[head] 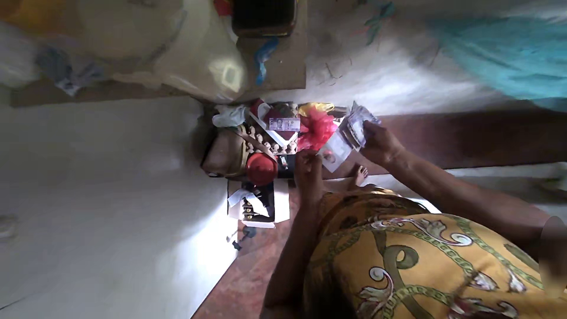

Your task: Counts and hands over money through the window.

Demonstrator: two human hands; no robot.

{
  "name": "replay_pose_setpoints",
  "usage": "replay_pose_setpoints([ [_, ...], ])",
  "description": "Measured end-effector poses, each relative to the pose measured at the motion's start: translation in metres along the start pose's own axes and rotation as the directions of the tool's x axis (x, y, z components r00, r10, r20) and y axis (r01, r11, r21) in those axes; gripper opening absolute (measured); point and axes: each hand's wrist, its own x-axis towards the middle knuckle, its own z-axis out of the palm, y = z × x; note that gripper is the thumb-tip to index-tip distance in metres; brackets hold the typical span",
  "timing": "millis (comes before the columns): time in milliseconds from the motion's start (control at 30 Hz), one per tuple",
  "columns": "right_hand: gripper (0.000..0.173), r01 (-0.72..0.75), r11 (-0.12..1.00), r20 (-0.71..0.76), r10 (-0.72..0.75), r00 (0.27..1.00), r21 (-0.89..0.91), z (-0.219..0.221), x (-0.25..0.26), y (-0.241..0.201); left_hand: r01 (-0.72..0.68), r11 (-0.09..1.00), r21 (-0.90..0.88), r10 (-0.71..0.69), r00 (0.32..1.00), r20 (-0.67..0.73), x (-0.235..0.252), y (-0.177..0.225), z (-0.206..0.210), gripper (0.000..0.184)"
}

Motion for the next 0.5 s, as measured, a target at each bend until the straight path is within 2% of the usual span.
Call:
replay_pose_setpoints([
  [67,0.021,0.083,0.994,-0.042,-0.086,0.995,-0.073,-0.008,0.019,0.001,0.044,0.999,0.007,-0.043,0.995,-0.088,0.006,-0.018,-0.016,0.017],
  [167,0.018,0.202,0.958,-0.102,-0.226,0.969,-0.205,-0.016,0.045,0.010,0.126,0.987,0.101,-0.102,0.972,-0.212,0.020,-0.065,-0.049,0.028],
  [233,0.025,0.213,0.924,-0.088,-0.253,0.964,-0.316,-0.022,0.054,0.021,0.260,0.961,0.092,-0.223,0.930,-0.294,0.040,-0.114,-0.070,0.039],
  [333,0.028,0.162,0.888,-0.098,-0.224,0.970,-0.430,-0.034,0.067,0.050,0.356,0.932,0.071,-0.292,0.851,-0.436,0.079,-0.191,-0.091,0.049],
  [433,0.025,0.102,0.888,-0.128,-0.177,0.976,-0.449,-0.048,0.077,0.082,0.330,0.937,-0.114,-0.343,0.811,-0.473,0.129,-0.220,-0.089,0.041],
  [500,0.026,0.079,0.866,-0.113,-0.153,0.982,-0.493,-0.055,0.078,0.093,0.259,0.948,-0.187,-0.319,0.797,-0.513,0.170,-0.239,-0.084,0.036],
])
